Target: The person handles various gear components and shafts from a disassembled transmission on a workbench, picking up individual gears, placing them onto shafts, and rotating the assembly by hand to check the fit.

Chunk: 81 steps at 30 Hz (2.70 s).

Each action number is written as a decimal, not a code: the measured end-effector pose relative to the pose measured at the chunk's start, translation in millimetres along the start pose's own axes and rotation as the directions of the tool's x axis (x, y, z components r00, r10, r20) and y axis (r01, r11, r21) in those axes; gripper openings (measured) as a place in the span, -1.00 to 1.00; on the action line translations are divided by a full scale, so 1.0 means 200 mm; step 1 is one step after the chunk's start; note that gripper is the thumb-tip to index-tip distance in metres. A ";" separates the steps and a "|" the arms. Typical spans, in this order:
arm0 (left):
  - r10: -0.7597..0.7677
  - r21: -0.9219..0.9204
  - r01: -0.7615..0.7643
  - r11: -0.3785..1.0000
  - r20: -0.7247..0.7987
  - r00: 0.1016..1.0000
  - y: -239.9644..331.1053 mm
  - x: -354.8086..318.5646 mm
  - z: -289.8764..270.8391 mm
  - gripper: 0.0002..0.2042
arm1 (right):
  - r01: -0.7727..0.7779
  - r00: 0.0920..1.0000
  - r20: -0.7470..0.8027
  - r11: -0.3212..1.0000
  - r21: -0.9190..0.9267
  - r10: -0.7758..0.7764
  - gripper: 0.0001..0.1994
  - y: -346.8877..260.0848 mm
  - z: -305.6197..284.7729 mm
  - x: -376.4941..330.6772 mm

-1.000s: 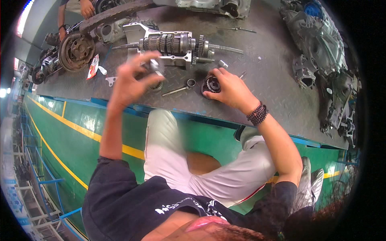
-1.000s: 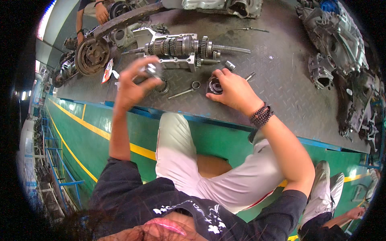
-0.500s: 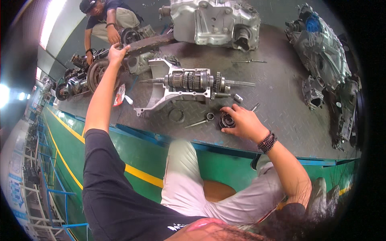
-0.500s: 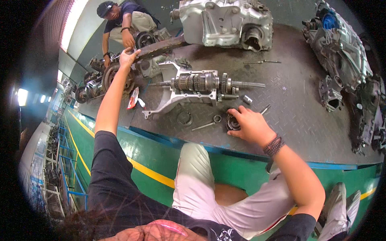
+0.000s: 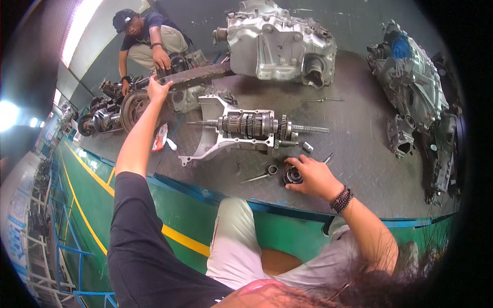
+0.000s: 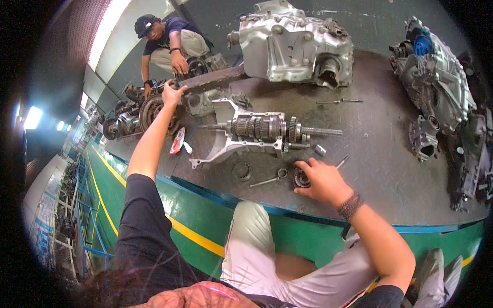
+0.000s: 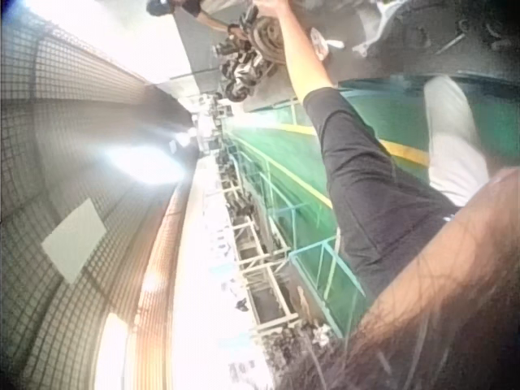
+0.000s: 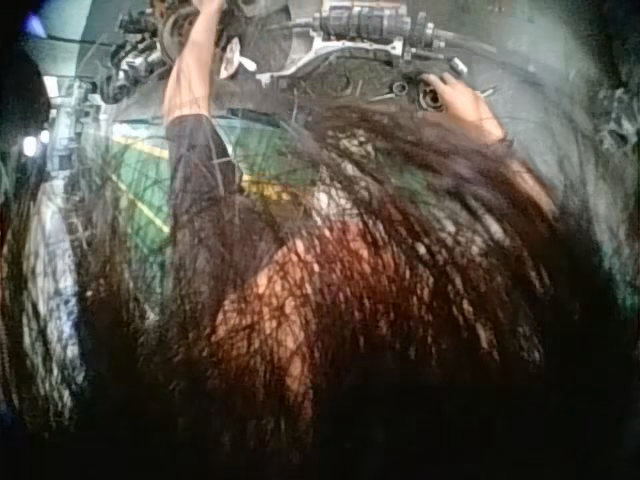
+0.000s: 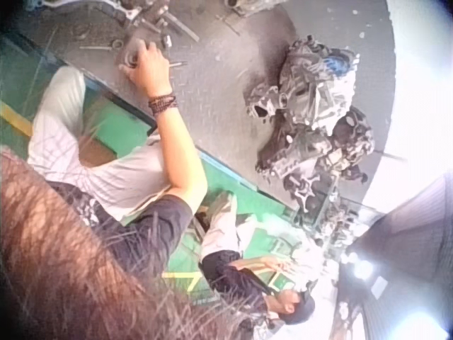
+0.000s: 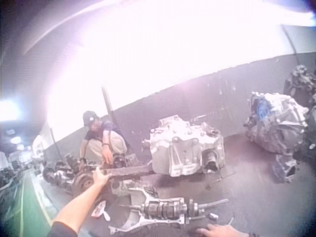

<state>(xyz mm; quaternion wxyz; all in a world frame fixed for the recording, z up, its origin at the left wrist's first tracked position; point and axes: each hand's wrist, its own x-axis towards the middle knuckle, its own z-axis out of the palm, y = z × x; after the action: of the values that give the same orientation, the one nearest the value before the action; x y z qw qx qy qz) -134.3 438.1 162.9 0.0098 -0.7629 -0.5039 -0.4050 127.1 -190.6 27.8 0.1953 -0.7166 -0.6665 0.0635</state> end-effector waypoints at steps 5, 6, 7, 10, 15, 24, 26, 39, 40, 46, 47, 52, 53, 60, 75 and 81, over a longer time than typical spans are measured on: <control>0.015 -0.008 -0.015 1.000 -0.034 0.999 0.02 -0.01 0.03 -0.02 | 0.001 1.000 0.010 1.000 -0.011 -0.001 -0.21 0.00 0.00 0.01; -0.009 -0.008 0.009 1.000 -0.015 1.000 0.02 -0.01 0.03 -0.02 | -0.002 1.000 0.017 1.000 -0.014 0.003 -0.20 0.00 0.00 0.01; 0.006 -0.013 -0.006 1.000 -0.038 0.999 0.03 0.00 0.02 -0.02 | 0.000 1.000 0.013 1.000 -0.008 0.000 -0.20 0.01 0.00 0.01; -0.004 -0.031 0.003 1.000 -0.041 0.999 0.02 0.01 0.00 -0.01 | -0.007 1.000 0.016 1.000 0.000 0.007 -0.20 0.01 0.00 0.00; -0.057 -0.068 0.055 0.996 -0.027 0.998 -0.02 0.04 0.01 0.03 | -0.012 1.000 0.024 1.000 0.006 0.012 -0.21 0.00 -0.01 0.00; -0.417 -0.206 0.379 0.902 -0.189 0.889 -0.11 0.24 0.11 0.07 | -0.036 0.998 0.048 0.998 0.046 0.034 -0.22 -0.03 -0.04 -0.01; -0.281 -0.118 0.257 0.959 -0.294 0.913 -0.08 0.26 0.11 0.02 | -0.028 0.998 0.050 0.998 0.056 0.025 -0.23 -0.04 -0.04 -0.02; -0.215 0.199 0.259 0.945 -0.217 0.952 -0.10 0.23 0.33 0.05 | -0.027 0.996 0.084 0.997 0.068 0.021 -0.26 -0.05 -0.07 0.02; -0.221 0.200 0.265 0.943 -0.218 0.951 -0.10 0.23 0.35 0.05 | -0.045 0.994 0.103 0.997 0.061 0.039 -0.27 -0.05 -0.07 0.02; -0.173 0.231 0.221 0.947 -0.211 0.962 -0.13 0.25 0.36 0.06 | -0.033 0.995 0.098 0.997 0.072 0.026 -0.26 -0.06 -0.09 0.03; -0.174 0.247 0.222 0.943 -0.202 0.964 -0.14 0.25 0.37 0.06 | -0.034 0.994 0.102 0.997 0.070 0.027 -0.25 -0.06 -0.09 0.03; -0.166 0.274 0.209 0.939 -0.172 0.971 -0.17 0.24 0.38 0.09 | -0.042 0.992 0.118 0.998 0.044 0.037 -0.22 -0.06 -0.09 0.02; -0.159 0.295 0.208 0.933 -0.182 0.970 -0.15 0.22 0.36 0.10 | -0.044 0.991 0.125 0.998 0.045 0.038 -0.22 -0.06 -0.09 0.02; 0.389 -0.131 -0.463 0.877 -0.373 0.842 0.25 -0.42 -0.12 -0.20 | 0.003 0.994 0.109 0.999 0.041 -0.008 -0.13 -0.07 -0.11 0.03; 0.356 -0.752 -0.010 0.659 0.301 0.885 0.65 -2.79 -0.65 -0.62 | 0.063 0.991 0.120 0.997 -0.044 -0.057 -0.07 0.06 0.09 0.14; 0.352 -0.790 0.039 0.612 0.316 0.881 0.77 -2.66 -0.52 -0.60 | 0.080 0.996 0.050 0.992 -0.098 -0.075 -0.05 0.09 0.17 0.15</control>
<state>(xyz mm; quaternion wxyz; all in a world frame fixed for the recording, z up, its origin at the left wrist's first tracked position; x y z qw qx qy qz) -165.9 -86.5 -41.9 -0.3981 -0.8040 -0.1966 -0.3955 135.7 -154.4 -5.5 0.1461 -0.6975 -0.7005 0.0390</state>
